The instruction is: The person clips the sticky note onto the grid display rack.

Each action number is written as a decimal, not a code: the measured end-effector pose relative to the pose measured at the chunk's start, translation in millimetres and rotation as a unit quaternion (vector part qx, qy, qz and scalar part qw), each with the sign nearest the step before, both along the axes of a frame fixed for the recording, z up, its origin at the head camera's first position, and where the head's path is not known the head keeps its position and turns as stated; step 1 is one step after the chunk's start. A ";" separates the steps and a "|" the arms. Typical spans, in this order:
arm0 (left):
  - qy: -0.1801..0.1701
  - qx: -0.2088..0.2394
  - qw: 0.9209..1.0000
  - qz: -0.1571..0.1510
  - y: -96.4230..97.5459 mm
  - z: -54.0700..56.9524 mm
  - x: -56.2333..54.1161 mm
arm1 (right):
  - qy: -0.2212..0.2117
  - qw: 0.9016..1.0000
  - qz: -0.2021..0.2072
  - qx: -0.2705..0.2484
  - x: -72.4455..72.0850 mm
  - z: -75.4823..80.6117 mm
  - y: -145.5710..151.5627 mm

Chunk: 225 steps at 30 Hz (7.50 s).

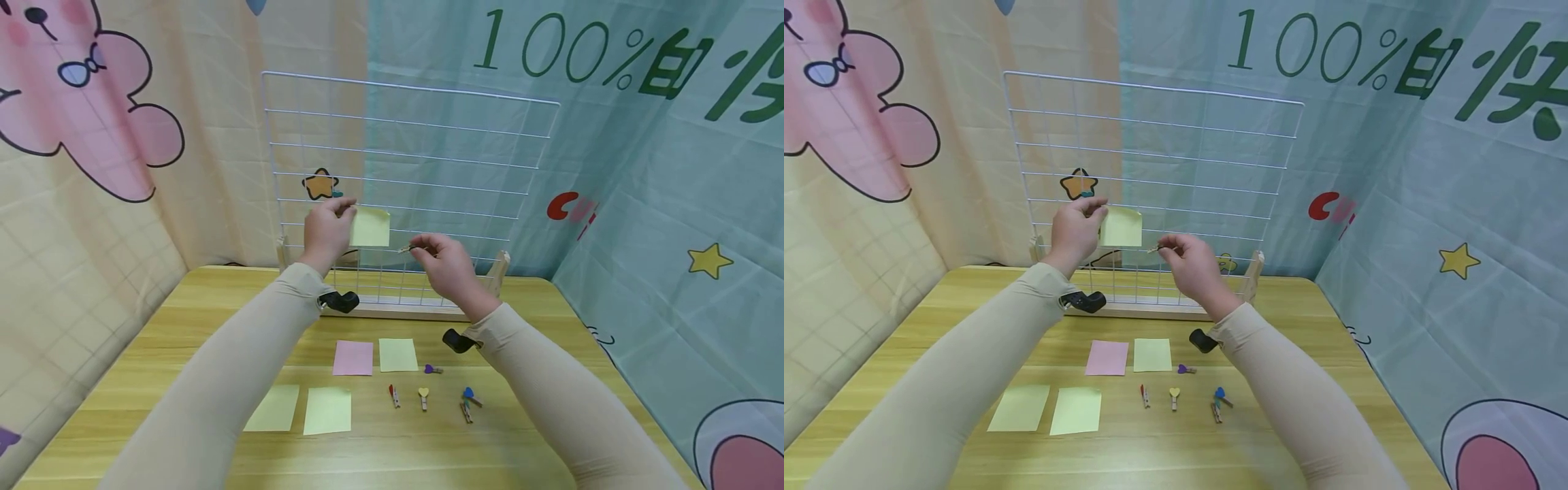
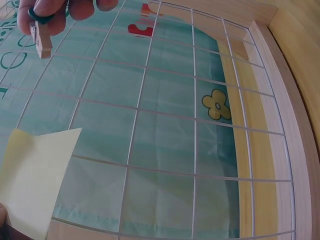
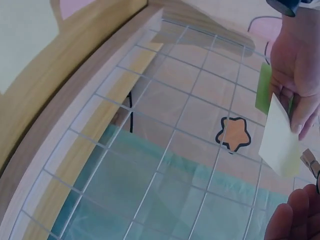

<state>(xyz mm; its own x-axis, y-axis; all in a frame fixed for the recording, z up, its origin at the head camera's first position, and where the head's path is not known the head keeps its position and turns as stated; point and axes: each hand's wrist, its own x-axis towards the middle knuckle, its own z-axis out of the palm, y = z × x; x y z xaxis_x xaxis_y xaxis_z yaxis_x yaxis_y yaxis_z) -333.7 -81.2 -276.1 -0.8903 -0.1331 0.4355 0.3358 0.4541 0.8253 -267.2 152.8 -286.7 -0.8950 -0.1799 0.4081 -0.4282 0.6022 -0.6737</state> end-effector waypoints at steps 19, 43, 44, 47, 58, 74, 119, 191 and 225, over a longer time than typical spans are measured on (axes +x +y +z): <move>0.004 0.007 1.000 0.007 2.1 0.0 1.4 | 0.011 0.999 -0.018 -0.035 -19.3 11.2 -17.4; 0.006 0.007 1.000 0.010 2.7 0.5 2.0 | 0.027 0.997 -0.047 -0.054 -42.6 27.3 -47.7; 0.006 0.007 1.000 0.010 2.6 0.5 2.0 | 0.028 0.997 -0.051 -0.051 -43.4 27.9 -49.1; 0.004 0.008 1.000 0.009 2.4 0.7 2.1 | 0.028 0.996 -0.061 -0.051 -46.2 30.2 -53.0; 0.001 0.007 1.000 0.010 2.7 1.0 2.9 | 0.024 0.993 -0.072 -0.090 -54.3 37.9 -62.9; -0.002 0.009 1.000 0.011 2.6 0.9 2.0 | 0.014 0.992 -0.085 -0.091 -61.8 38.4 -69.5; 0.012 0.015 1.000 0.013 3.1 -0.5 2.6 | 0.046 0.991 -0.108 0.066 -67.2 47.7 -73.9; 0.021 0.018 0.999 0.019 4.8 -3.4 2.5 | 0.019 0.995 -0.050 0.082 -63.5 42.0 -72.0; 0.030 0.030 0.999 0.015 3.3 -4.6 5.5 | -0.014 0.995 -0.038 0.096 -64.7 46.1 -73.2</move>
